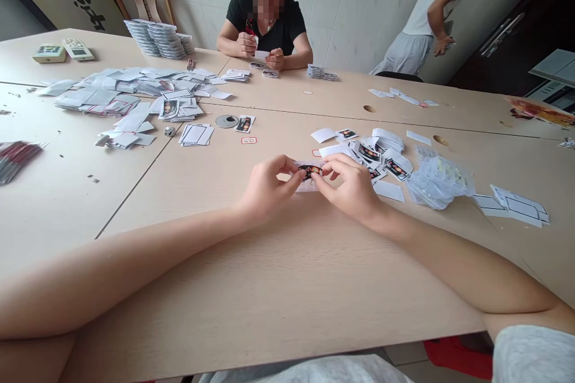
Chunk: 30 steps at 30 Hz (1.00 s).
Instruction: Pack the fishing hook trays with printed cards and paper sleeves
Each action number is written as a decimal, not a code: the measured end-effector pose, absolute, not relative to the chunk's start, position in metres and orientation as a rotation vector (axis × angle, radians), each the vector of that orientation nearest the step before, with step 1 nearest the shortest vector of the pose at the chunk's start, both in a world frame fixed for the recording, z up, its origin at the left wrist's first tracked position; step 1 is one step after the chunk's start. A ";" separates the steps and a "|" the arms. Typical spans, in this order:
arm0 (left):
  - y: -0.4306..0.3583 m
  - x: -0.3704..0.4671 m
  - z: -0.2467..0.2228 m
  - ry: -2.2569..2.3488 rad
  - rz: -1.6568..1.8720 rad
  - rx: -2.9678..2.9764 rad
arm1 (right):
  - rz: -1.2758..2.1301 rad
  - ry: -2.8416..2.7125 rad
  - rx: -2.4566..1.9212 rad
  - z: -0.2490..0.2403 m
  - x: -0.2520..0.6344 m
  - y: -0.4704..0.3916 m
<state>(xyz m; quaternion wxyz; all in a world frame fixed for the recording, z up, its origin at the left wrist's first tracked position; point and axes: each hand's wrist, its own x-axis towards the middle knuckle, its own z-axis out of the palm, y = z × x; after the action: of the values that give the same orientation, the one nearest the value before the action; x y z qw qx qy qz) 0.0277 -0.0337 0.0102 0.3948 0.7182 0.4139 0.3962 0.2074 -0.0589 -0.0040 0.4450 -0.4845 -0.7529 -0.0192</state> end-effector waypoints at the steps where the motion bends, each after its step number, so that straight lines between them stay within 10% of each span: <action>1: -0.033 0.027 0.011 1.058 1.001 1.813 | -0.040 -1.864 -1.194 -0.003 0.208 -0.059; 30: -0.032 0.020 0.016 1.125 0.877 1.801 | 0.338 -1.778 -1.203 -0.005 0.219 -0.053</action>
<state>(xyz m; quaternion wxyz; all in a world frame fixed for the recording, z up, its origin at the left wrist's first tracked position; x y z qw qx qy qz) 0.0202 -0.0316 0.0159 0.4097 0.7151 0.4466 0.3483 0.2189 -0.0533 -0.0054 0.4654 -0.4901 -0.7240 0.1377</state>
